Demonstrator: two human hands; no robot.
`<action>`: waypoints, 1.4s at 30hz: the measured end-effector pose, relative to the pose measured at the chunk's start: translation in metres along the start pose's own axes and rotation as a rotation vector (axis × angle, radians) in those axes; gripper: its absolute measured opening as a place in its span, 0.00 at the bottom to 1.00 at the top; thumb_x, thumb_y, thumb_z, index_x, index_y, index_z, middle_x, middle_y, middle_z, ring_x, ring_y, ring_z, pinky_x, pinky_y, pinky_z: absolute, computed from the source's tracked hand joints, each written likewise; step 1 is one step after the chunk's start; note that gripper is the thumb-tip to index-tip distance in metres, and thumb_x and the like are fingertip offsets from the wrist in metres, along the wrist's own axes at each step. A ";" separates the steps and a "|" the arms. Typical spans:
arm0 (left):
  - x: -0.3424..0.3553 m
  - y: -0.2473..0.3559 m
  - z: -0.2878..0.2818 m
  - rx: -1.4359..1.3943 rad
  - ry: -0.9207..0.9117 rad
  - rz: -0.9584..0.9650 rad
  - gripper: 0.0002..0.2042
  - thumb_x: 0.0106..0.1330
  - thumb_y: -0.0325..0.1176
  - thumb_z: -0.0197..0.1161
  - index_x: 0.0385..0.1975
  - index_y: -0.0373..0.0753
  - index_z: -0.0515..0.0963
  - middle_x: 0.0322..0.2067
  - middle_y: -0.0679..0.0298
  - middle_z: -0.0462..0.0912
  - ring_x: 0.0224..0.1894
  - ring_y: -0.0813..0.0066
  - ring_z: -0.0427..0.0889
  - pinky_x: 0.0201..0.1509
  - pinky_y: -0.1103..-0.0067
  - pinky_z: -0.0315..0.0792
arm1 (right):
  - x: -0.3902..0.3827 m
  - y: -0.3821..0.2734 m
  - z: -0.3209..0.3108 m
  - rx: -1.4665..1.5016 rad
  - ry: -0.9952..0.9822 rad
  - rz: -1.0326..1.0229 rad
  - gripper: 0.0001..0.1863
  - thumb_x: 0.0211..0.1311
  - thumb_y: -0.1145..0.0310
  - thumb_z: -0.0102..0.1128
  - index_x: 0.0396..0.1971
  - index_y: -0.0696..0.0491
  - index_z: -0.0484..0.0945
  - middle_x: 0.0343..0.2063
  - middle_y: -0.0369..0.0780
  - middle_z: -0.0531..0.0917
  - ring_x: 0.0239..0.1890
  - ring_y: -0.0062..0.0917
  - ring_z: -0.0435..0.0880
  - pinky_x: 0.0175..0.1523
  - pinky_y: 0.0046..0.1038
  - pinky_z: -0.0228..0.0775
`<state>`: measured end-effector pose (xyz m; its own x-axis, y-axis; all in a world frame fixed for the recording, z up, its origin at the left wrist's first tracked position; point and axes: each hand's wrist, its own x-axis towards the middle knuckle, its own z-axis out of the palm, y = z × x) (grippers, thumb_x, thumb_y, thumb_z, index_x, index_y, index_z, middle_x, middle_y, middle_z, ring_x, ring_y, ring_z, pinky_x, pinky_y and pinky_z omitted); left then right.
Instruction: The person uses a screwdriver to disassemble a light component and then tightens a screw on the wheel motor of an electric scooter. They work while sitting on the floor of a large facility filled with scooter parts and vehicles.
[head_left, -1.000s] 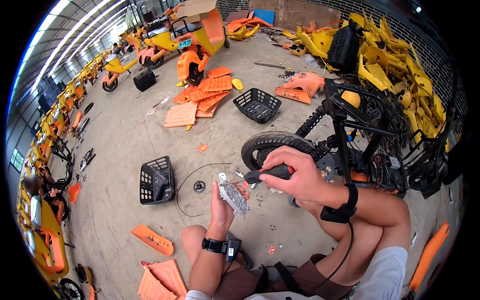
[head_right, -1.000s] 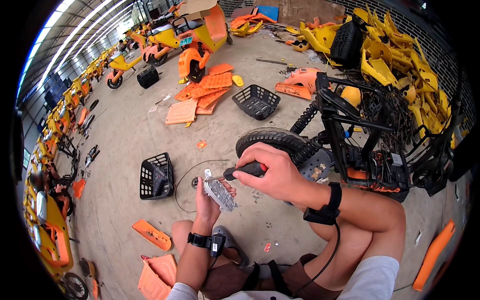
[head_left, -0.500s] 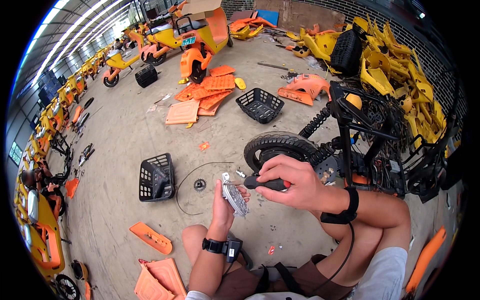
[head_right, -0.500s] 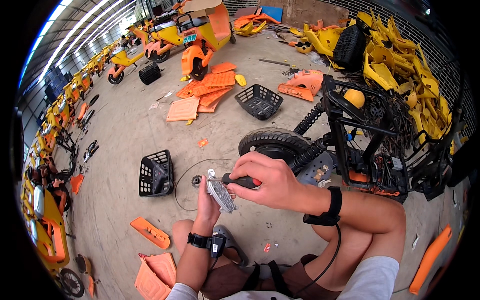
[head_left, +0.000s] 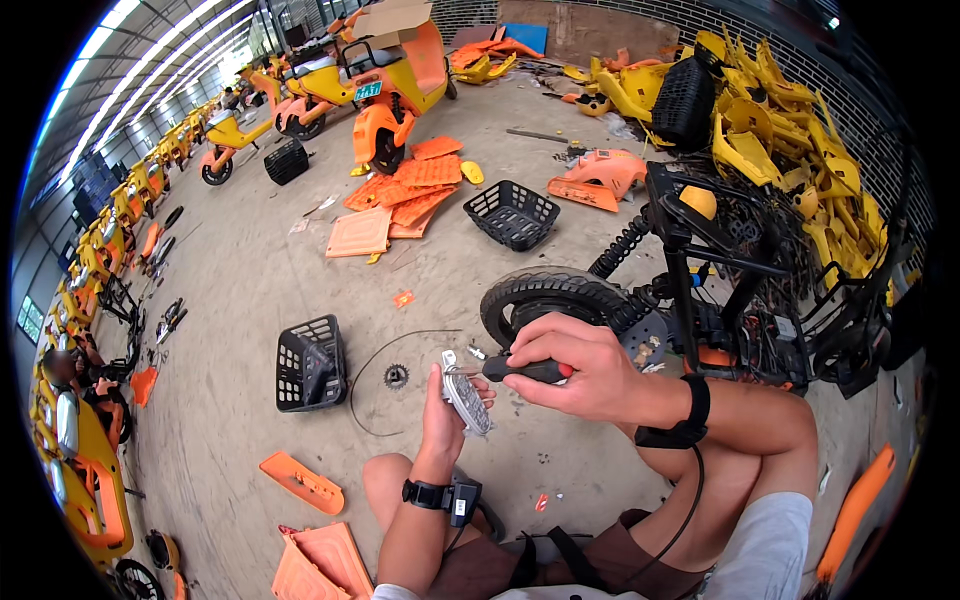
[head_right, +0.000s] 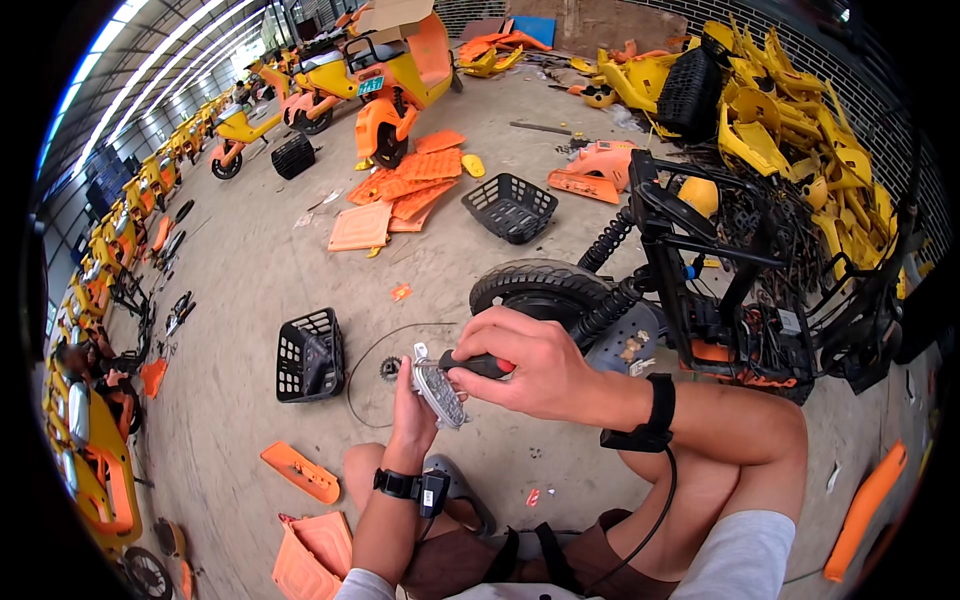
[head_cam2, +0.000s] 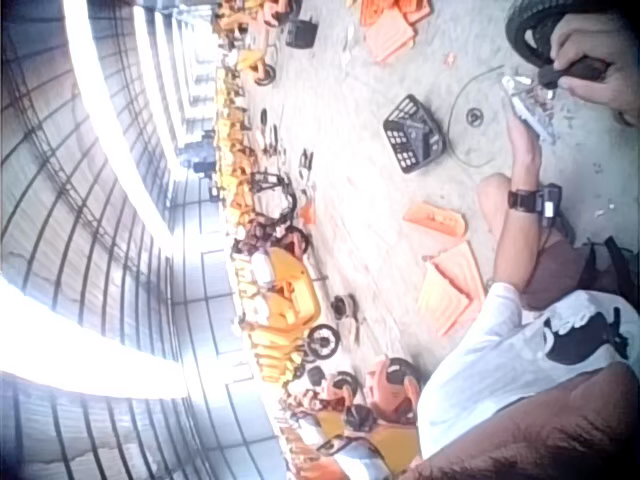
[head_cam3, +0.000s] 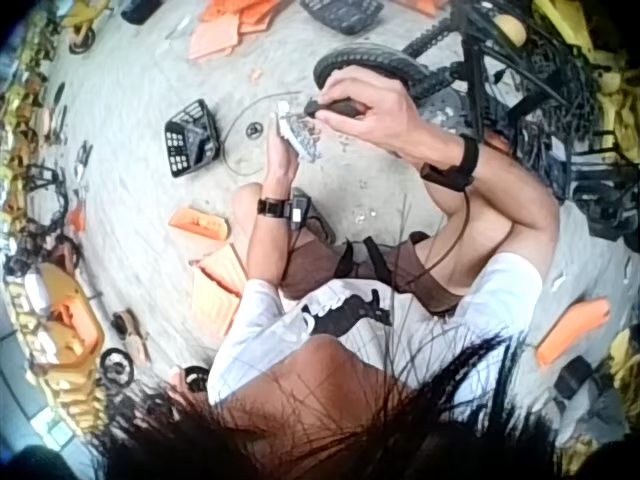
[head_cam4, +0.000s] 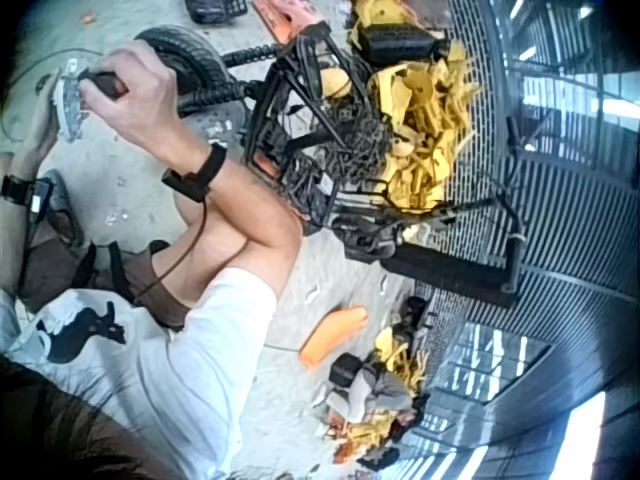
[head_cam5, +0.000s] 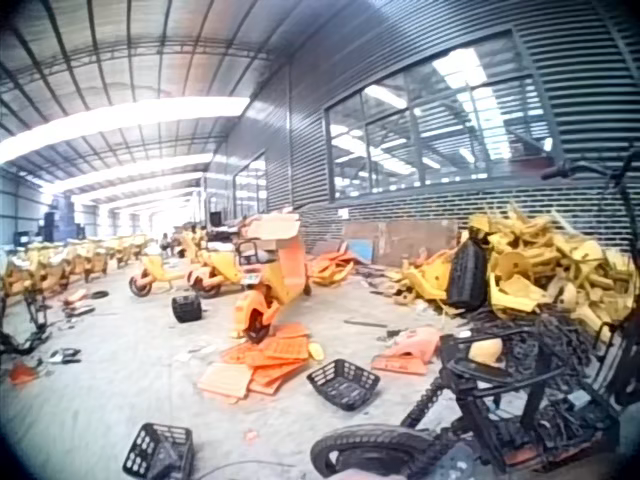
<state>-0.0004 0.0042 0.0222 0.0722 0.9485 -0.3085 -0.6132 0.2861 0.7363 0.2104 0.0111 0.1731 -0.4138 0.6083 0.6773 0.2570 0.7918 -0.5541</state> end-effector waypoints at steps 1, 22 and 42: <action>0.000 -0.001 0.000 0.003 -0.001 -0.004 0.34 0.75 0.62 0.35 0.45 0.34 0.75 0.32 0.56 0.82 0.38 0.60 0.85 0.45 0.69 0.79 | 0.000 0.000 -0.001 -0.001 -0.001 0.005 0.10 0.51 0.69 0.75 0.33 0.54 0.84 0.35 0.34 0.82 0.21 0.17 0.76 0.25 0.20 0.70; 0.003 -0.003 -0.005 0.058 -0.032 -0.009 0.34 0.75 0.61 0.36 0.49 0.32 0.75 0.33 0.57 0.81 0.38 0.61 0.85 0.46 0.71 0.79 | 0.004 0.002 -0.002 0.057 0.031 0.040 0.09 0.51 0.70 0.73 0.31 0.56 0.83 0.33 0.38 0.83 0.29 0.23 0.82 0.33 0.23 0.73; 0.005 -0.003 -0.013 -0.090 -0.025 0.138 0.34 0.73 0.65 0.38 0.53 0.35 0.71 0.34 0.57 0.80 0.39 0.60 0.83 0.46 0.63 0.79 | -0.005 0.026 -0.012 0.349 -0.156 1.014 0.17 0.65 0.57 0.64 0.39 0.57 0.81 0.23 0.36 0.84 0.17 0.14 0.78 0.21 0.19 0.69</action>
<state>-0.0087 0.0068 0.0107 0.0011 0.9813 -0.1925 -0.6862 0.1408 0.7136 0.2295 0.0296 0.1614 -0.2616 0.9376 -0.2292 0.2892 -0.1504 -0.9454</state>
